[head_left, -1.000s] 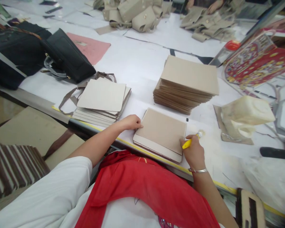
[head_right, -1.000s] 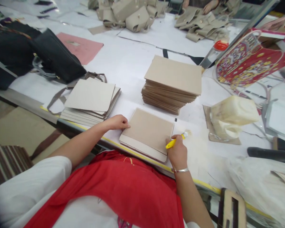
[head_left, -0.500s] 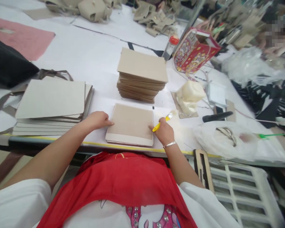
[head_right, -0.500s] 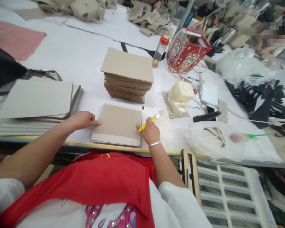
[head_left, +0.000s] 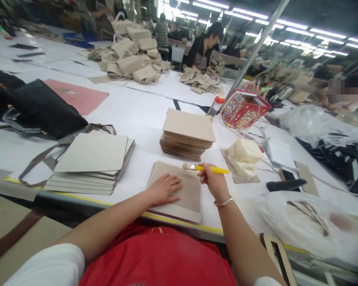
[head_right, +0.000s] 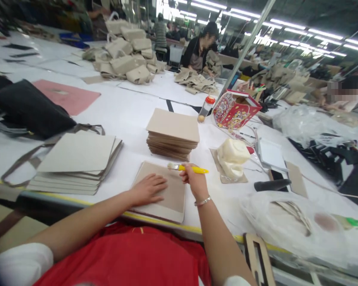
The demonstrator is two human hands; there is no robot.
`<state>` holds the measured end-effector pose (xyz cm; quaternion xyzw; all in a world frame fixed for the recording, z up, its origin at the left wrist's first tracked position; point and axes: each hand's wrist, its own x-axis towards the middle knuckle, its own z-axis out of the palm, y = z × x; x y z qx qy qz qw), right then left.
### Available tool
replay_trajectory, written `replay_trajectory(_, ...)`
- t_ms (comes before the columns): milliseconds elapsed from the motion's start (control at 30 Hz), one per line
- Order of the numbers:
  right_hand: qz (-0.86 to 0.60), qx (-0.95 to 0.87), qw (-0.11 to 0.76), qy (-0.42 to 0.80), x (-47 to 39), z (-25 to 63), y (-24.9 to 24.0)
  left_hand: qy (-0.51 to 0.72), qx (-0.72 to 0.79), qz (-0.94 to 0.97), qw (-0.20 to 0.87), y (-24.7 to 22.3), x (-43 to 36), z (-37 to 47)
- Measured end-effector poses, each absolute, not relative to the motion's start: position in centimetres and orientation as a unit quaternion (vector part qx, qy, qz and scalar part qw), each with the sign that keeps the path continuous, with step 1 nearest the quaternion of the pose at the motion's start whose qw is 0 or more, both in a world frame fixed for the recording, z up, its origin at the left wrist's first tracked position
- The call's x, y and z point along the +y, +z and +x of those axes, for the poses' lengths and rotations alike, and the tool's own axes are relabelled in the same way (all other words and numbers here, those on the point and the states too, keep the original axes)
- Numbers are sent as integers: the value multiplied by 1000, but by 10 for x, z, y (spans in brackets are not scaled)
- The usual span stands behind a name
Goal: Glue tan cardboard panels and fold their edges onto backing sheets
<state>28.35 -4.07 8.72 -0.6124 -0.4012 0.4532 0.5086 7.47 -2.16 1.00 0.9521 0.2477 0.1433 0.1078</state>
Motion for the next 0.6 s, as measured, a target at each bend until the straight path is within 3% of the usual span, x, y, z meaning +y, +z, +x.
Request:
replay_trajectory(233, -600, -445, 461, 478, 18, 193, 52, 154, 245, 951, 106, 17, -20, 76)
replay_trajectory(600, -710, -408, 441, 367, -41, 326, 61, 130, 257, 948, 136, 9, -22, 76)
